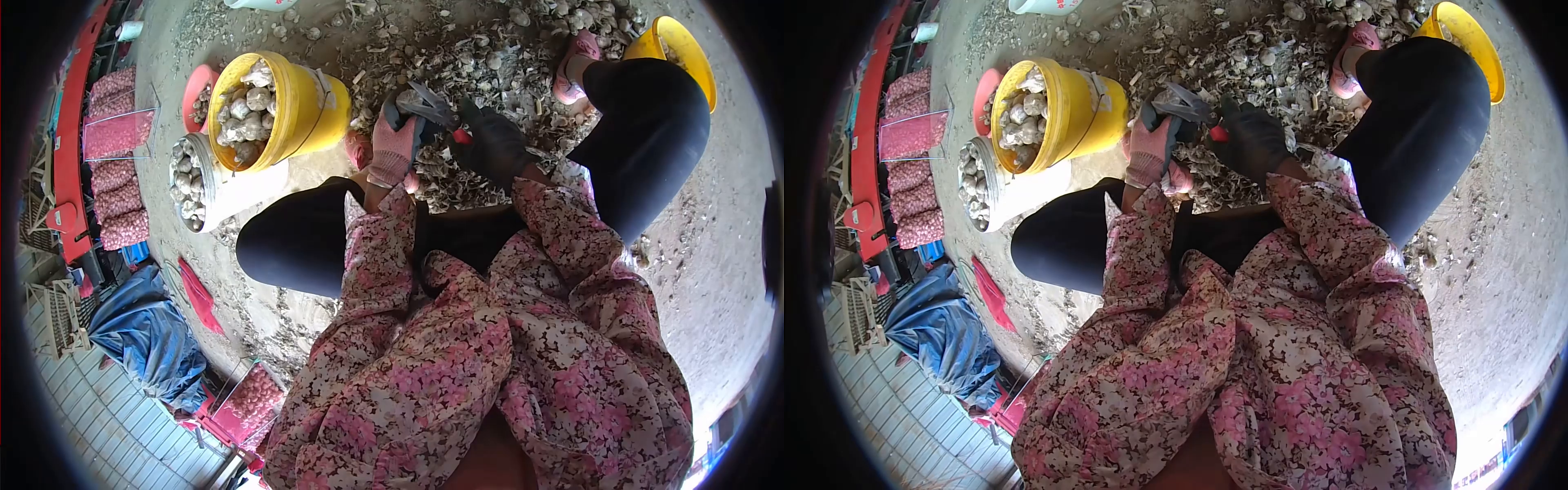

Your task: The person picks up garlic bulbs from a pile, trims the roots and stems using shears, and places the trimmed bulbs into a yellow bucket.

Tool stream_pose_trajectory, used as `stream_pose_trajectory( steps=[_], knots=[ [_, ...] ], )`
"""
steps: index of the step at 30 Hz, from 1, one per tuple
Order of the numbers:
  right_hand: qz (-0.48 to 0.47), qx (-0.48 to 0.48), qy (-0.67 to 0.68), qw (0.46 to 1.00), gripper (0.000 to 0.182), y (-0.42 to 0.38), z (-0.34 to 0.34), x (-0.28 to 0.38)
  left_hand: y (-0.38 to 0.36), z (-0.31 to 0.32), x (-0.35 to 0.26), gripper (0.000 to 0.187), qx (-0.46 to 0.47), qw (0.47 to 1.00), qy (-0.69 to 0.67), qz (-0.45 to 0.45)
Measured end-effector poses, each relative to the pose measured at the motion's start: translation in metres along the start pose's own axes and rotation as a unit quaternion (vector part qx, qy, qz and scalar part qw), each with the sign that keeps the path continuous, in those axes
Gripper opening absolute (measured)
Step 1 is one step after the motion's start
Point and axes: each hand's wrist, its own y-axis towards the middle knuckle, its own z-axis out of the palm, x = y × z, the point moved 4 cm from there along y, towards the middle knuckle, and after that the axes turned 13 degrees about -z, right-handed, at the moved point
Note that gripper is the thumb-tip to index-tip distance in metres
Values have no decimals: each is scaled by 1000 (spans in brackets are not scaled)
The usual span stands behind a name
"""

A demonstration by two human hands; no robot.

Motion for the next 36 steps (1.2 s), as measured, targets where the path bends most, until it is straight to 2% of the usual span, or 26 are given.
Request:
stream_pose_trajectory(
  steps=[1, 3, 6, 8, 9, 12, 14, 16, 18, 20, 24, 25, 26, 27, 28, 30, 31, 32, 34, 35, 36],
  knots=[
    [-11, -18, -1, 1000, 63, 0, 1, -3, 4, 2, 4, 47, 2, 1000, 1, -1],
    [-18, -35, -1, 999, 64, -2, 6, -9, 12, 6, 12, 50, -2, 996, 93, 10],
    [-37, -56, -21, 998, 67, 0, 8, -13, 8, 13, -1, 50, 8, 996, 79, -27],
    [13, 31, -2, 999, 67, 2, 11, -13, 4, 16, -7, 48, 35, 997, 64, -38],
    [15, 34, -2, 999, 67, 2, 12, -14, 4, 18, -8, 46, 58, 996, 50, -47],
    [18, 67, 62, 996, 63, -2, 22, -18, 16, 22, 28, 43, 58, 997, 11, -47],
    [-29, 23, 52, 998, 49, -2, 26, -17, 12, 18, 15, 40, 57, 996, 20, -67],
    [-28, 33, 55, 998, 47, -4, 34, -19, 11, 16, 6, 36, 47, 990, 123, -58],
    [-26, 38, 55, 997, 44, -3, 41, -26, 9, 17, 2, 34, 62, 987, 125, -74],
    [23, 100, 71, 992, 33, -3, 56, -40, 10, 22, 11, 38, 110, 988, 98, -53],
    [36, 70, 71, 994, 26, -4, 80, -66, 11, 33, 30, 43, 114, 993, 23, -8],
    [38, 89, 69, 993, 25, -4, 84, -72, 6, 33, 23, 46, 132, 989, -64, -28],
    [40, 106, 67, 991, 24, -4, 94, -82, 8, 36, 20, 49, 151, 976, -148, -48],
    [72, 84, 80, 991, 29, -9, 105, -91, 16, 41, 33, 46, 173, 946, -260, -85],
    [67, 84, 79, 991, 29, -10, 113, -92, 18, 37, 32, 46, 170, 947, -260, -82],
    [185, 47, 241, 952, 26, -13, 121, -94, 20, 21, 27, 35, 158, 928, -333, -61],
    [223, 57, 297, 927, 40, -9, 119, -93, 28, 25, 20, 21, 198, 780, -569, -168],
    [220, 55, 298, 927, 40, -3, 113, -87, 46, 23, 32, 21, 198, 781, -568, -165],
    [289, 12, 462, 839, 33, 3, 113, -70, 81, 24, 58, 18, 297, 585, -730, -190],
    [301, -36, 487, 819, 30, 5, 113, -64, 85, 20, 67, 20, 83, 707, -651, -263],
    [302, -37, 489, 818, 30, 7, 111, -63, 97, 23, 71, 20, 83, 708, -650, -264]
  ],
)
